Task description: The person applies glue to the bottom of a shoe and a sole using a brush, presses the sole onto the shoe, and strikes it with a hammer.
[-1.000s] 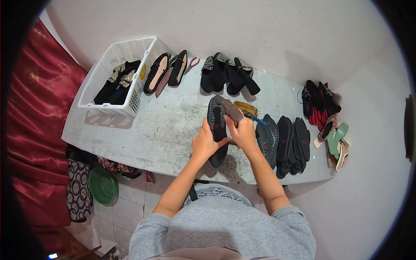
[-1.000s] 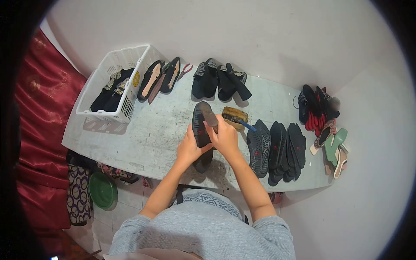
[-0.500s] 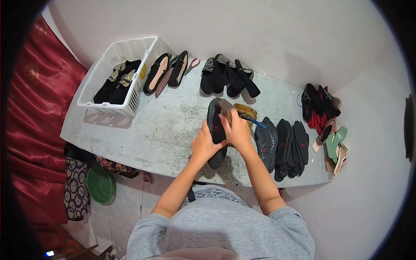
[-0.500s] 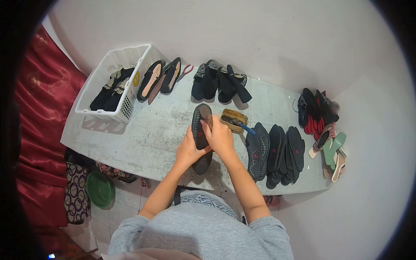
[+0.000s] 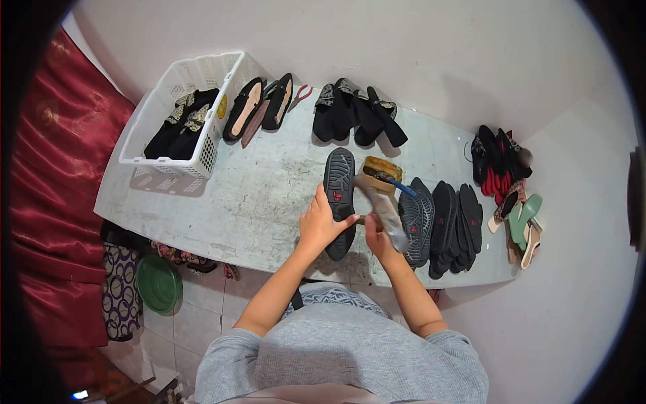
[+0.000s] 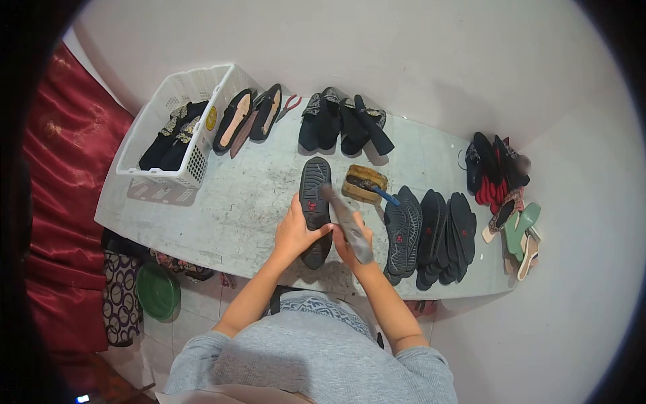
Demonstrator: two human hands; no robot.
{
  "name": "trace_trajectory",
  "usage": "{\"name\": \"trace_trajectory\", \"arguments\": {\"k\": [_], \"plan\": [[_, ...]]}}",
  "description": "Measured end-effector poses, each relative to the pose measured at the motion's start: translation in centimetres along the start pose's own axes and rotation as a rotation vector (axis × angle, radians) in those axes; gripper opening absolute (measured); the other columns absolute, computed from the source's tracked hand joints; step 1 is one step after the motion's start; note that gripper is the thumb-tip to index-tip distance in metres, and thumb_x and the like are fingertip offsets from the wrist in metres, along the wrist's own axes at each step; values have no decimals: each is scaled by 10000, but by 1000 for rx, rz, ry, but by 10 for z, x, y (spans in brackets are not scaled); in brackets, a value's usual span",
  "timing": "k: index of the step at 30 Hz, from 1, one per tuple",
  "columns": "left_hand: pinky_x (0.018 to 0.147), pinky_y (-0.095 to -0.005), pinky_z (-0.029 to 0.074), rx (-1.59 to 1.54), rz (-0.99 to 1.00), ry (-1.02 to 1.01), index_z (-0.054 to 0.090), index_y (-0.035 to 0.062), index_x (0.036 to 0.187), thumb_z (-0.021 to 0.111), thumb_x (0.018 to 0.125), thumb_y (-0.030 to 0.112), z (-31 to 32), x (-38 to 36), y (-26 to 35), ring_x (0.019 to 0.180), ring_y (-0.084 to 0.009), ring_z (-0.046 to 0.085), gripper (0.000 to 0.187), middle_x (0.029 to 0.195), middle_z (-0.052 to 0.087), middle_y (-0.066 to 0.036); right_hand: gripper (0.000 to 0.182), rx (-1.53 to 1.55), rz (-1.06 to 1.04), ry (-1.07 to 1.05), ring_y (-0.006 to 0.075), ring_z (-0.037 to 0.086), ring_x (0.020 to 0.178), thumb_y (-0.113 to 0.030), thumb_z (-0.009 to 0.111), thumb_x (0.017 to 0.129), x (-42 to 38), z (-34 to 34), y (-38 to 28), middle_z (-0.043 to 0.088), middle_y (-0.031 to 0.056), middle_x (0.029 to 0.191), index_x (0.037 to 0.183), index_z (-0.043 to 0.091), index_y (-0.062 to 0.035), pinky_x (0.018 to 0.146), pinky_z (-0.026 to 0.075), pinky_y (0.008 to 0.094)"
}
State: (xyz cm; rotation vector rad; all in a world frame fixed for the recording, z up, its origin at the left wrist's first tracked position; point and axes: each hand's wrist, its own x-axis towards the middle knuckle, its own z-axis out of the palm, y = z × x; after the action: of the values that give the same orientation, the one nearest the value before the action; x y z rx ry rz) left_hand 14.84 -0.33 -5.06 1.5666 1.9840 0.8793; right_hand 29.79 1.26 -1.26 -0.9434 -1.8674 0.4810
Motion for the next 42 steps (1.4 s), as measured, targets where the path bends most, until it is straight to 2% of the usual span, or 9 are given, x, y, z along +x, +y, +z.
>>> {"name": "trace_trajectory", "arguments": {"k": [4,7,13,18,20,26,29,33,42], "plan": [[792,-456,481,-15,-17,-18,219,-35,1336,736,600,588,-3,0,1,1030,-361,564,1094,1128,540,-242,232,-9,240,-267,290,614,593,-96,654,789,-5,-9,-1,581,113,820,1003,591,-30,520,480,350],[794,-453,480,-44,-6,-14,216,-42,1339,749,610,550,-3,-1,2,1034,-364,560,1080,1135,535,-247,207,-27,-114,-85,303,616,591,-103,656,788,-2,-13,-19,579,121,801,971,593,-29,504,480,363],[799,-450,477,29,-9,-15,223,-54,1335,761,632,474,-4,-2,1,1045,-370,554,1030,1153,527,-257,236,-95,318,-293,337,627,618,-193,679,790,-8,-4,-15,612,153,728,921,564,-34,517,481,384],[803,-449,476,-3,9,-4,225,-60,1333,764,630,468,-3,-2,2,1052,-369,551,1031,1156,524,-261,261,32,109,-52,366,615,598,-280,640,830,-18,6,-15,595,164,625,895,552,-43,512,462,402],[803,-448,476,-17,-9,-8,225,-59,1334,769,627,461,-3,-1,3,1052,-367,552,1032,1157,524,-260,240,-18,368,-273,353,627,645,-230,648,823,-15,10,-10,620,163,745,935,558,-38,520,469,391],[810,-438,475,-18,-27,-29,218,-52,1340,770,630,450,-4,0,6,1053,-364,552,1030,1167,520,-256,235,51,116,-55,378,617,646,-223,638,829,-9,4,-16,603,168,692,929,541,-33,527,466,396],[819,-436,472,-6,-3,-26,212,-54,1342,767,627,469,0,-2,-1,1055,-371,550,1045,1171,514,-266,212,-11,296,-291,384,608,630,-215,632,832,-5,5,-4,590,164,667,897,540,-35,520,460,399],[827,-442,469,11,-30,-29,210,-56,1343,771,626,455,-5,-2,6,1065,-388,539,1045,1178,507,-275,250,111,103,-99,399,605,628,-260,641,822,3,-2,-21,591,192,634,858,523,-43,510,450,413],[824,-441,470,-20,-15,17,226,-50,1337,767,626,470,1,-2,3,1054,-392,547,1033,1177,515,-266,223,129,128,-112,360,621,616,-163,677,794,9,5,-6,597,157,645,906,544,-21,510,466,356]]}}
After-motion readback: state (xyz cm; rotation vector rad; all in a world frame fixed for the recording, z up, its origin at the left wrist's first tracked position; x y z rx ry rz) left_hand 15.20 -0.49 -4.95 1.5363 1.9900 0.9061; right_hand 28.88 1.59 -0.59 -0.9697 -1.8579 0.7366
